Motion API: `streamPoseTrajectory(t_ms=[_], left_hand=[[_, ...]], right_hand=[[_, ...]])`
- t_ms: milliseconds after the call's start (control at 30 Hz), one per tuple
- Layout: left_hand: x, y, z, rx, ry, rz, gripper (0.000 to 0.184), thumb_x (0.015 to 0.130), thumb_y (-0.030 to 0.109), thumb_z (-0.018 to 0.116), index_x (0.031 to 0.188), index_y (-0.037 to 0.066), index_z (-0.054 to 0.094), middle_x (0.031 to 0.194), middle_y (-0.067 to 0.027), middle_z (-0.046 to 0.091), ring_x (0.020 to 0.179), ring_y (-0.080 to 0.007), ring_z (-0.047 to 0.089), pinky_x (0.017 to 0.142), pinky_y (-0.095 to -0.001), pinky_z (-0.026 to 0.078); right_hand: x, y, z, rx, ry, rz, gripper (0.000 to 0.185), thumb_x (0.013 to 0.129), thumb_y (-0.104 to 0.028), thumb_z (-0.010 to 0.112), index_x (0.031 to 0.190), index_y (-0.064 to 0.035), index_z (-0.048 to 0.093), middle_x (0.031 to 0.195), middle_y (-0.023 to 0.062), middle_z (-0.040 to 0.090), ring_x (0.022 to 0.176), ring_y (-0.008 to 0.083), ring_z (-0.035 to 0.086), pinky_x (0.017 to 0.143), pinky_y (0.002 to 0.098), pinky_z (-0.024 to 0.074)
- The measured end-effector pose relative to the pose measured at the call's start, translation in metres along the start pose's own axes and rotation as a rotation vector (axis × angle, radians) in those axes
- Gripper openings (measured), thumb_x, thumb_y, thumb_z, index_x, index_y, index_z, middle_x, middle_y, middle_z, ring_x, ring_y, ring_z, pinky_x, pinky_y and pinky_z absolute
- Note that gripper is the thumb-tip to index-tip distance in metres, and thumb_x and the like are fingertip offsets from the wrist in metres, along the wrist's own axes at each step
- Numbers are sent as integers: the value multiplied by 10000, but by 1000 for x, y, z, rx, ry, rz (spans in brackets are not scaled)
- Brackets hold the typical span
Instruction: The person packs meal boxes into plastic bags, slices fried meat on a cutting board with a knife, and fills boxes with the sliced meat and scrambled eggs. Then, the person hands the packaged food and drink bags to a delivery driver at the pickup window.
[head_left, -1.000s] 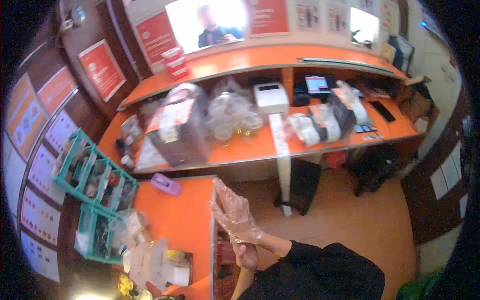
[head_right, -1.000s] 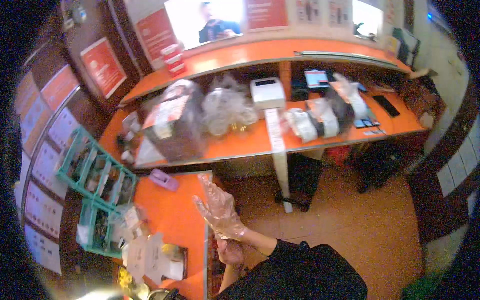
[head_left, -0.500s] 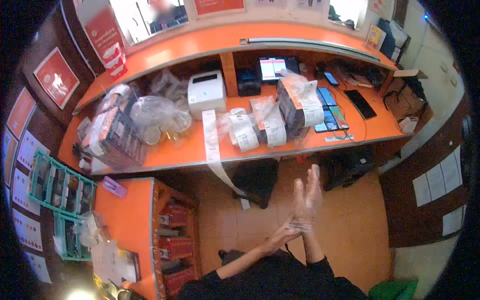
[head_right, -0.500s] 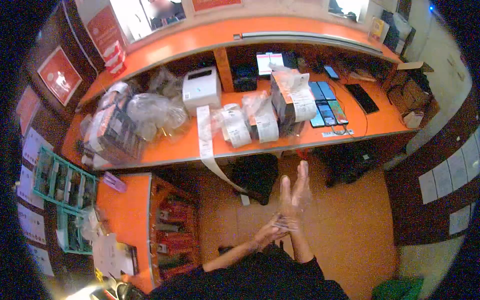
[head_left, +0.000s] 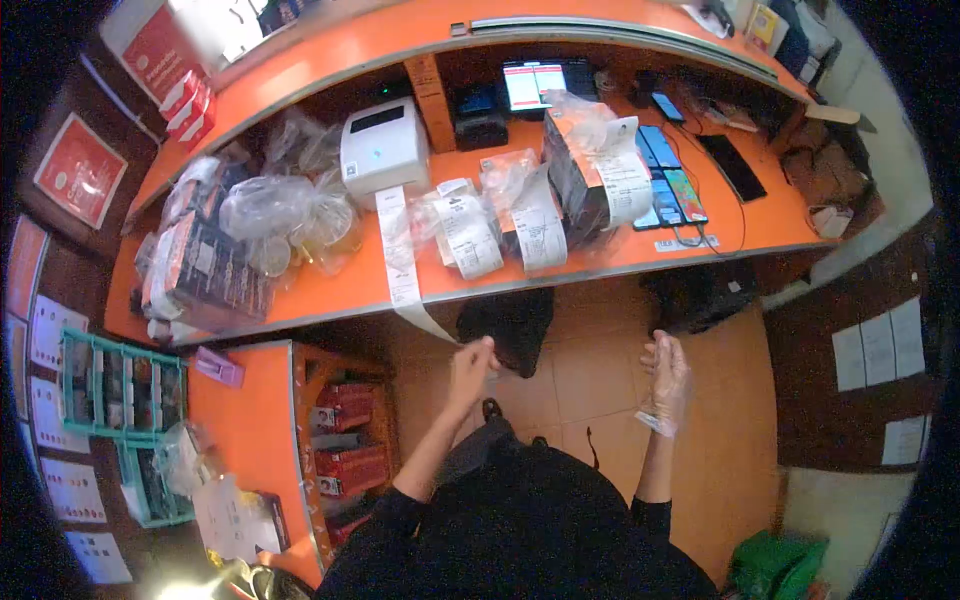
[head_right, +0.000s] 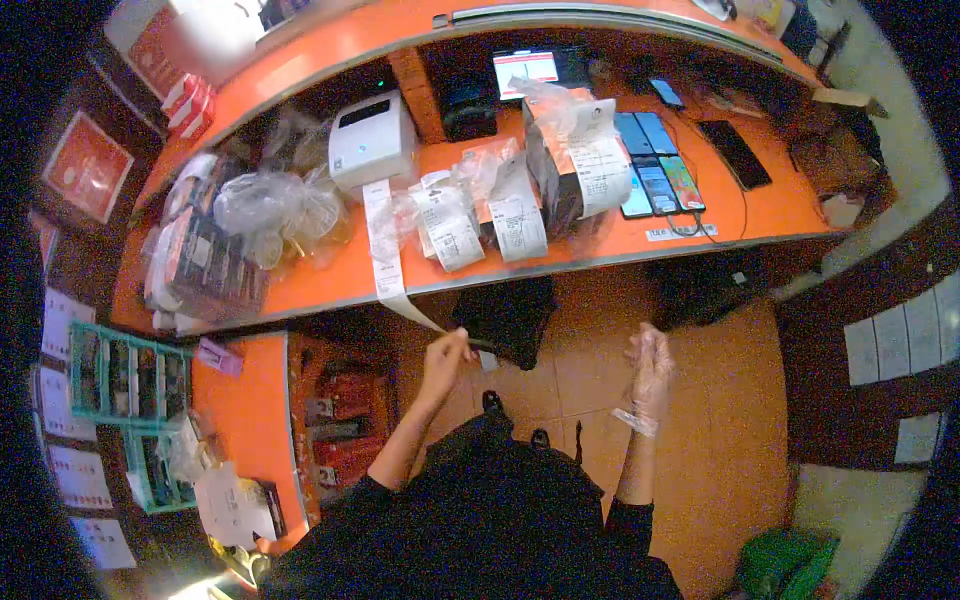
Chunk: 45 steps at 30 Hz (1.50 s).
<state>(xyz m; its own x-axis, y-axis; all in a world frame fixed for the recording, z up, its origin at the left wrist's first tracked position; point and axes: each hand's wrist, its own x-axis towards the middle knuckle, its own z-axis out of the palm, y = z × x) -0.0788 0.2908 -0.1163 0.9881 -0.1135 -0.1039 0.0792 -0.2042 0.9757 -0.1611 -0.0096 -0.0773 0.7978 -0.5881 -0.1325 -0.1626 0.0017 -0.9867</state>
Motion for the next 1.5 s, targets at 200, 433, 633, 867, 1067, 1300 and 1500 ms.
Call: streamPoseTrajectory(t_ms=[200,433,633,867,1067,1300,1500], left_hand=[[66,23,11,-94,46,344,246,947,216,508,1066,7,561,982,-76,561,880,-155,542,753,-281,449],[158,70,33,208,-149,559,563,873,110,579,1387,50,356,1124,-154,447,974,-232,487,820,-301,449],[198,86,46,418,337,582,656,740,90,612,1342,18,362,1147,-197,450,1099,-356,438,986,-434,344],[160,178,122,656,352,970,529,849,171,501,1373,135,438,1446,-162,330,1375,-354,227,1105,-477,185],[152,168,85,449,645,909,470,845,207,545,1285,57,470,1274,-187,378,1224,-356,349,1040,-473,270],[94,48,-50,584,1108,512,122,834,93,565,936,30,580,855,-123,565,846,-324,530,809,-405,406],[7,-24,-80,102,236,193,158,883,199,605,866,69,691,807,-46,669,768,-144,630,720,-310,506]], right_hand=[[9,12,11,7,99,-35,401,956,-392,500,1121,-38,589,874,69,616,732,116,587,662,266,480],[17,33,-3,68,147,24,385,955,-386,504,1105,-43,597,870,70,624,693,127,598,636,262,491],[44,40,-44,145,204,49,383,955,-385,492,1101,-51,609,885,60,629,697,132,600,634,269,492],[105,20,-89,14,105,-67,358,961,-350,479,1103,-51,615,913,78,651,731,153,614,660,281,497],[136,-2,-94,29,-17,-91,328,935,-313,519,1079,-40,629,908,57,630,772,146,591,719,275,481],[128,-44,4,-487,-1013,-255,258,909,-236,579,948,7,659,915,86,664,805,149,622,706,304,493],[51,-102,205,-486,-1325,-369,296,899,-269,592,1107,-63,634,1015,99,675,927,241,638,864,357,474]])
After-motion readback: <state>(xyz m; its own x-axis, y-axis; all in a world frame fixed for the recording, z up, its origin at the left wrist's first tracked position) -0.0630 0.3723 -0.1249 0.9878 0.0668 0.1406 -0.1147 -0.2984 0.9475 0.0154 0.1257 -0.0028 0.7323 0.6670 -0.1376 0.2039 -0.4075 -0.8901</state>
